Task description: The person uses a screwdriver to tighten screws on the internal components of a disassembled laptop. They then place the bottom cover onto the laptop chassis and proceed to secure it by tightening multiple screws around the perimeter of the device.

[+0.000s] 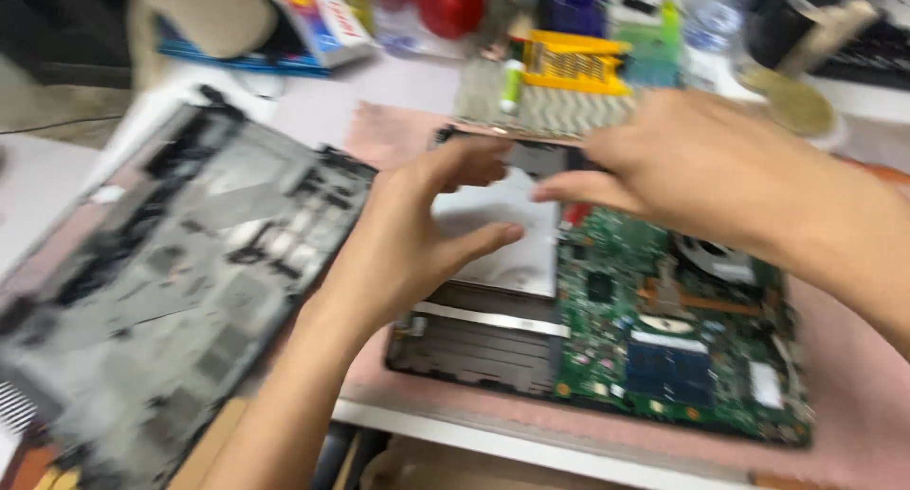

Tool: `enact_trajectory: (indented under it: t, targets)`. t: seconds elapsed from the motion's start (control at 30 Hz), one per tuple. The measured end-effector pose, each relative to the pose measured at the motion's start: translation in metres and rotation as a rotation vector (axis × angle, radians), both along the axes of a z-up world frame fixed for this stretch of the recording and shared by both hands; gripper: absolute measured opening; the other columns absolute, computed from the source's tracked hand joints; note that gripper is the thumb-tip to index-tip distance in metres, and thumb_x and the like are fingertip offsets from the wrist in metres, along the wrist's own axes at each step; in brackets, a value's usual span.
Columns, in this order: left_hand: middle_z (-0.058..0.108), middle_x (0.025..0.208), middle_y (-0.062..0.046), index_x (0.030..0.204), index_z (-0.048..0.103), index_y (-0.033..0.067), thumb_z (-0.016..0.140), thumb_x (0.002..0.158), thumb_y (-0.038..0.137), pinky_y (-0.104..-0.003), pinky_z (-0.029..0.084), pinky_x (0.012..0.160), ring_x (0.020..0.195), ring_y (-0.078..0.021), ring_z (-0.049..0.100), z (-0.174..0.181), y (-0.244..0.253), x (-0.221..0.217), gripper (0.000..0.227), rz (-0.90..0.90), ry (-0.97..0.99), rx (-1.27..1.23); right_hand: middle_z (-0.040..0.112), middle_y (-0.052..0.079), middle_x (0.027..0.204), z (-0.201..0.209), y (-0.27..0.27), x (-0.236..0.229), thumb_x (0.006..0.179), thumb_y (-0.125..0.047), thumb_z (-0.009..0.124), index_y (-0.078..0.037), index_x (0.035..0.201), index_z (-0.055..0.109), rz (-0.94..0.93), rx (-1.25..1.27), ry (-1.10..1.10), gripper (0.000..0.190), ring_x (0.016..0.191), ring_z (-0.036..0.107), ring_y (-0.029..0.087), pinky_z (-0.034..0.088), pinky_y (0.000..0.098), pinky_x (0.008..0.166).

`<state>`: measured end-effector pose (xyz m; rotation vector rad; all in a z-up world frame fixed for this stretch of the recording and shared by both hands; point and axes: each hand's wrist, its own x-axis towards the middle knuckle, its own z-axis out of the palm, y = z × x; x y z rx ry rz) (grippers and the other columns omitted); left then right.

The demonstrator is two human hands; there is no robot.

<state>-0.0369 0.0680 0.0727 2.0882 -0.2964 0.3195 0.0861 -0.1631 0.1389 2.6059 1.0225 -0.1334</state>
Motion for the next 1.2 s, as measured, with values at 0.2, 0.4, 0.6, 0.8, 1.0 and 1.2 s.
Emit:
enact_trajectory:
  t: [0.2,0.4,0.6,0.8,1.0,1.2]
  targets:
    - [0.074,0.137,-0.024,0.144,0.077,-0.0019,0.091,0.104,0.032,-0.053,0.047,0.112,0.130,-0.0402,0.066,-0.013,0.141,-0.129,0.054,1.029,-0.089,0.425,0.077,0.003,0.040,-0.038,-0.036,0.004,0.089,-0.061,0.089,-0.014,0.064,0.083,-0.117,0.615,0.016,0.053,0.045,0.074,0.012,0.058,0.0281,0.072]
    - [0.032,0.182,-0.034,0.175,0.015,-0.0186,0.061,0.097,0.084,-0.064,0.035,0.131,0.168,-0.0515,0.029,-0.059,0.281,-0.232,0.136,1.485,0.809,0.157,0.075,0.026,0.075,-0.054,-0.054,0.013,0.111,-0.028,0.091,0.004,0.112,0.080,-0.446,1.008,0.194,0.034,0.064,0.073,0.036,0.064,0.0479,0.060]
    - [0.082,0.108,-0.027,0.123,0.078,-0.0111,0.059,0.126,0.041,-0.047,0.063,0.084,0.089,-0.0415,0.080,-0.083,0.273,-0.236,0.056,1.302,0.699,-0.486,0.085,0.032,0.116,-0.065,-0.079,0.018,0.117,-0.002,0.076,0.013,0.118,0.069,-0.321,1.353,0.295,0.017,0.100,0.085,0.043,0.070,0.0462,0.083]
    - [0.074,0.094,-0.017,0.103,0.076,-0.0076,0.050,0.138,0.037,-0.049,0.055,0.075,0.085,-0.0280,0.064,-0.101,0.291,-0.257,0.063,1.269,0.334,-0.256,0.072,0.049,0.105,-0.068,-0.083,-0.017,0.129,-0.002,0.050,0.012,0.117,0.047,-0.508,1.746,0.532,0.019,0.085,0.078,0.065,0.067,0.0650,0.074]
    - [0.079,0.108,-0.019,0.120,0.077,-0.0054,0.058,0.149,0.041,-0.043,0.051,0.079,0.093,-0.0243,0.067,-0.075,0.272,-0.242,0.057,1.268,0.140,-0.299,0.064,0.049,0.106,-0.010,-0.070,-0.060,0.131,-0.006,0.034,0.006,0.138,0.050,-0.743,1.846,0.725,0.021,0.099,0.060,0.056,0.052,0.0660,0.087]
    - [0.083,0.119,-0.021,0.135,0.081,0.0013,0.050,0.127,0.043,-0.054,0.052,0.076,0.098,-0.0353,0.071,-0.001,0.124,-0.118,0.053,0.878,0.453,-0.730,0.071,0.033,0.101,-0.048,-0.113,-0.065,0.106,0.006,0.046,0.013,0.112,0.065,-0.428,1.862,1.041,0.021,0.073,0.062,0.038,0.047,0.0484,0.057]
